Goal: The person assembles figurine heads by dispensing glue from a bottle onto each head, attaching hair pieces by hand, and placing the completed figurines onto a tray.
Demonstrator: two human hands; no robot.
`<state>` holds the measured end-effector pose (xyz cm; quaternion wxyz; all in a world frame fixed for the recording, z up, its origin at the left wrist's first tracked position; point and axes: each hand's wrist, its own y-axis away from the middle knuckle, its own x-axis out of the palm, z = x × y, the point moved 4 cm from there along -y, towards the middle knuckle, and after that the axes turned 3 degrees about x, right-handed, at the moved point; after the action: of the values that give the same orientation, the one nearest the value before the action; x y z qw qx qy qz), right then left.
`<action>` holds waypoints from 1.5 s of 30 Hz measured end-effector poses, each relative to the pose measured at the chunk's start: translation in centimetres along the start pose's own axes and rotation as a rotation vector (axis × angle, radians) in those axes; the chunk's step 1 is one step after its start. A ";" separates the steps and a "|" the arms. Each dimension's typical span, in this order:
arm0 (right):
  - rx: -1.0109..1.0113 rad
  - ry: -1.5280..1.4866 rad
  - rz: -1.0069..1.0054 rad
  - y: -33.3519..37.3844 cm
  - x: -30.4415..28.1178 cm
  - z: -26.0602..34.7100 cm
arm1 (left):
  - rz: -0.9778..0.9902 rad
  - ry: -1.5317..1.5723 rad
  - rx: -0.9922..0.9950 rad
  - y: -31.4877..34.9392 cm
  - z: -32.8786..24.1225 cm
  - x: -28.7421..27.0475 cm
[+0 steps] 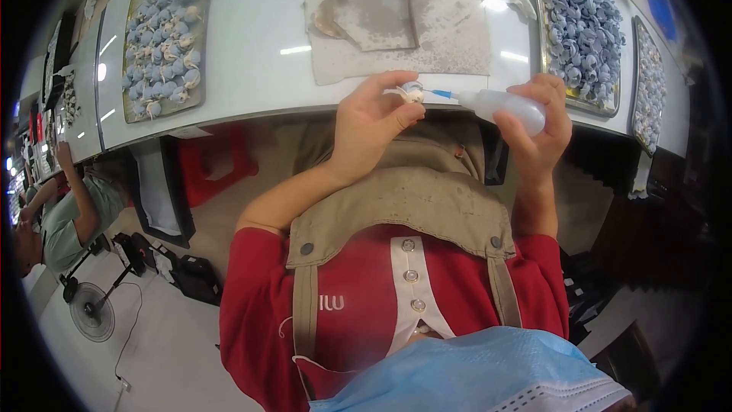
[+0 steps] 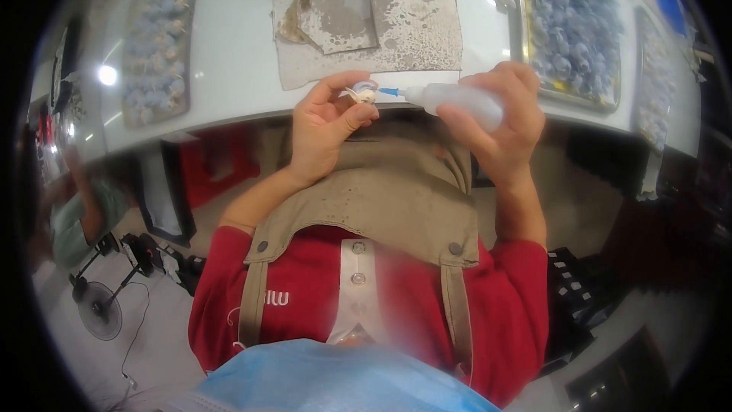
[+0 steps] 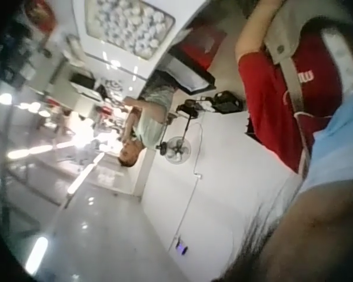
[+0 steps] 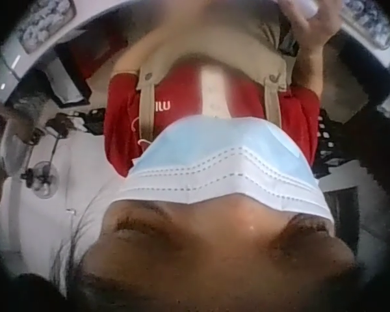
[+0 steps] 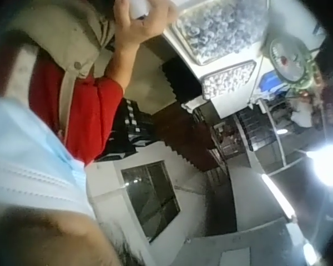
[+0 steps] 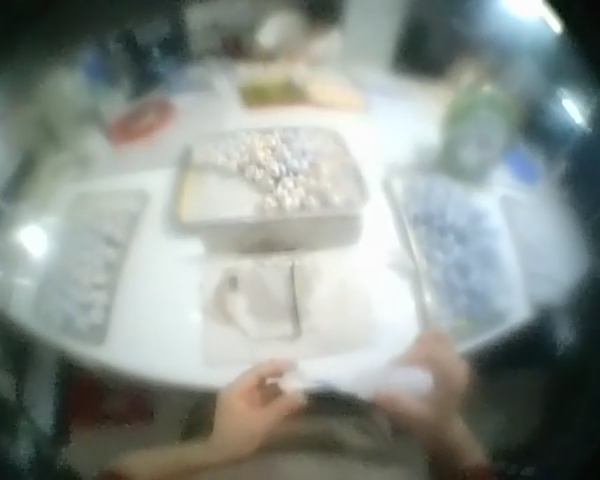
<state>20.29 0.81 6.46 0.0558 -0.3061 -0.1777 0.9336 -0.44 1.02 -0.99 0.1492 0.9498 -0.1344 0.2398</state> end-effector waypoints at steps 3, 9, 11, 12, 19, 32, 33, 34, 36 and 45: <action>-0.011 0.029 -0.001 -0.3 0.1 0.2 | -0.007 -0.034 0.007 0.0 -0.2 0.1; -0.045 0.079 0.020 -0.8 0.6 0.8 | -0.002 -0.016 0.024 0.0 -0.3 0.0; -0.022 0.099 0.044 -0.9 0.8 0.8 | -0.003 -0.005 0.015 0.0 -0.3 -0.1; -0.023 0.099 0.046 -0.9 0.8 0.8 | -0.005 -0.004 0.015 0.0 -0.3 -0.1; -0.011 0.063 -0.009 -0.7 0.4 0.4 | -0.020 0.086 0.053 -0.3 -0.2 -0.1; -0.057 0.126 0.036 -1.3 1.0 0.7 | -0.005 0.088 0.066 -0.4 -0.3 -0.3; -0.058 0.126 0.033 -1.3 0.9 0.7 | -0.003 0.087 0.068 -0.4 -0.5 -0.3; -0.020 0.078 0.021 -1.2 0.8 0.5 | -0.017 0.090 0.057 -0.3 -0.7 -0.3; 0.021 0.033 0.008 -1.4 1.1 -0.1 | -0.029 0.096 0.043 -0.5 -0.8 -0.5; 0.187 0.055 -0.170 -4.9 5.6 -5.9 | 0.154 0.210 0.025 -0.8 -1.6 -0.1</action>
<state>19.22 8.25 0.76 0.1679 -0.3088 -0.1137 0.9293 -0.87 2.36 0.14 0.1315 0.9081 -0.1876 0.3505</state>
